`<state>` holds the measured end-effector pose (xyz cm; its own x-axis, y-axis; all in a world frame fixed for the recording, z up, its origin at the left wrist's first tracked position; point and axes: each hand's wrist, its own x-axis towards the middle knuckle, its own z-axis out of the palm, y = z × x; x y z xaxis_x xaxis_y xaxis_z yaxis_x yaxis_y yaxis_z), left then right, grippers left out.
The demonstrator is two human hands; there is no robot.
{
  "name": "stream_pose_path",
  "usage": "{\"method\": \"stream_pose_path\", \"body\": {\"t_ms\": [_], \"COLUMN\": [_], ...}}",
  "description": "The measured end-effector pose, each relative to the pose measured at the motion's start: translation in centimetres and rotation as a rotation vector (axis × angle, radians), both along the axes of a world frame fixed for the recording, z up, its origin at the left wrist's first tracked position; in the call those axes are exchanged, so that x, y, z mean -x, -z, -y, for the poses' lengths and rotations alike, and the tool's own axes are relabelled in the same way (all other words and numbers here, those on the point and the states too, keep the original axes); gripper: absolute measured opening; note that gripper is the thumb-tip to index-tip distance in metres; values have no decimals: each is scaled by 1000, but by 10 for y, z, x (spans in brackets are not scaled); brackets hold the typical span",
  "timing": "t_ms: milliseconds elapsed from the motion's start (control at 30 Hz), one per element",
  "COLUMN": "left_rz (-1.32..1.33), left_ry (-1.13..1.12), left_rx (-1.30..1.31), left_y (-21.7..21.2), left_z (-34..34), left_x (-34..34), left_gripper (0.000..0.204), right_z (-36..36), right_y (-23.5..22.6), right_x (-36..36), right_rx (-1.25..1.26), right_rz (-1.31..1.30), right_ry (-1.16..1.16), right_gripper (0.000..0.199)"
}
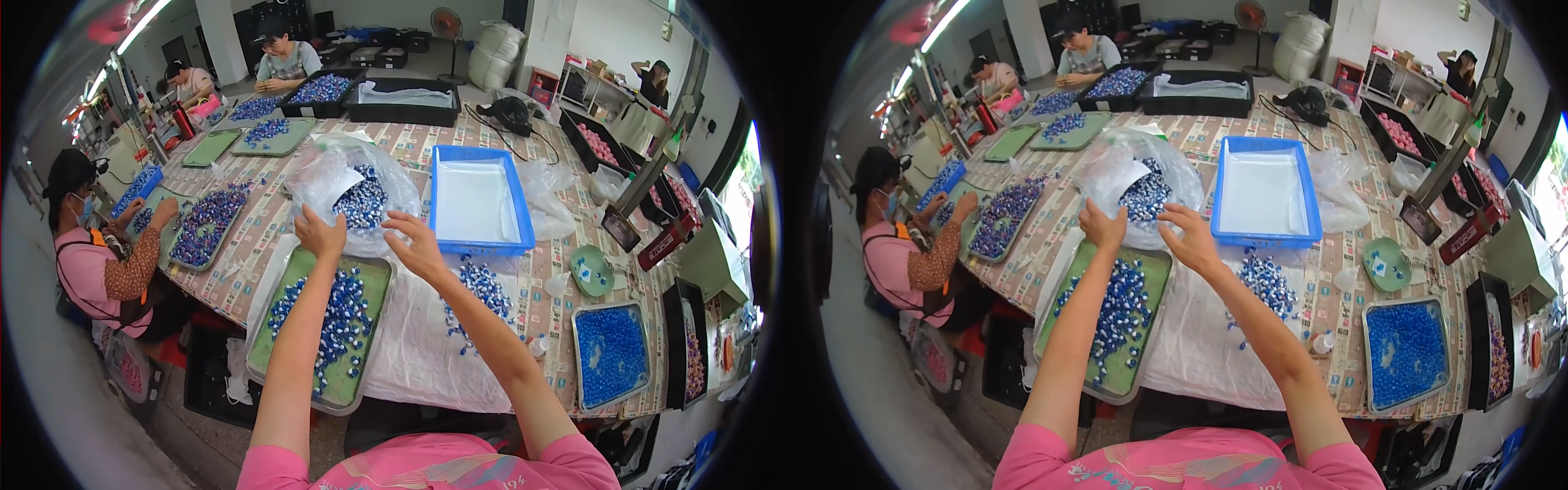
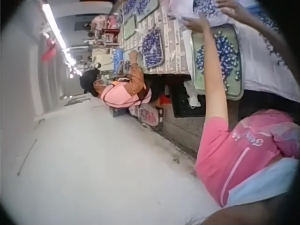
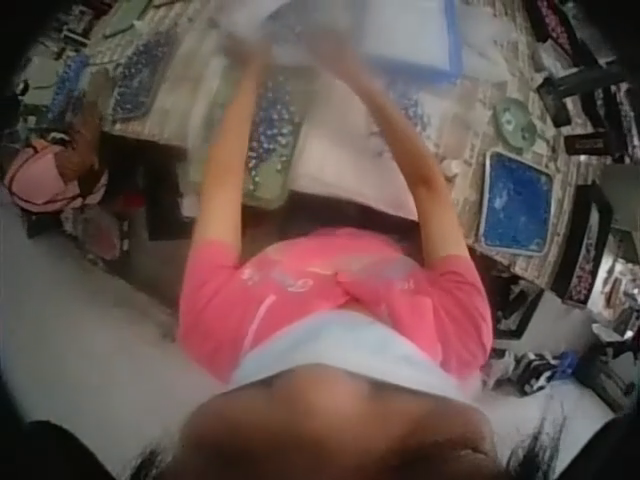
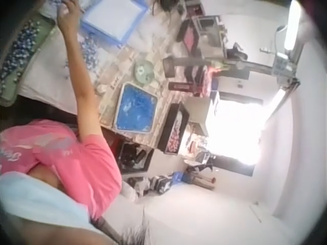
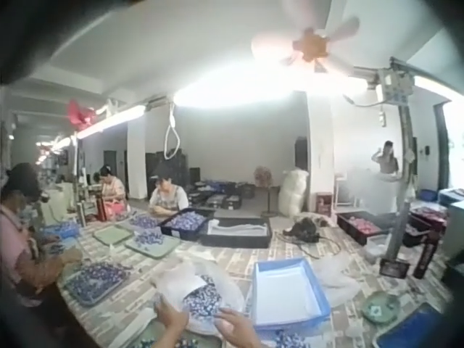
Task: Assembling small blue decorative gems into white plastic or metal holders on a workbench.
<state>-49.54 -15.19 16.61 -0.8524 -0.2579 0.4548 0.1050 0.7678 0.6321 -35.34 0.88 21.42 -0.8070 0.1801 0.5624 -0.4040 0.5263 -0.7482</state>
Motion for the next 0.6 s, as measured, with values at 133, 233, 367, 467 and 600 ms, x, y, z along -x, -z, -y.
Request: {"method": "stream_pose_path", "body": {"t_ms": [133,233,367,467,600], "left_rz": [361,451,400,244,329], "left_ry": [-23,-1,222,422,636], "left_rx": [0,-1,-285,-784,-717], "left_y": [-17,-3,12,-1,-60], "left_z": [6,27,24,0,-63], "left_x": [56,115,177,208,227], "left_gripper": [100,80,47,39,38], "right_z": [-4,1,-12,-23,-54], "right_y": [17,18,27,33,41], "right_x": [75,114,150,171,196], "right_rx": [-107,-464,-524,-455,-443], "right_rz": [71,253,366,410,478], "right_ry": [-12,0,100,75,78], "right_gripper": [36,53,52,48,42]}}
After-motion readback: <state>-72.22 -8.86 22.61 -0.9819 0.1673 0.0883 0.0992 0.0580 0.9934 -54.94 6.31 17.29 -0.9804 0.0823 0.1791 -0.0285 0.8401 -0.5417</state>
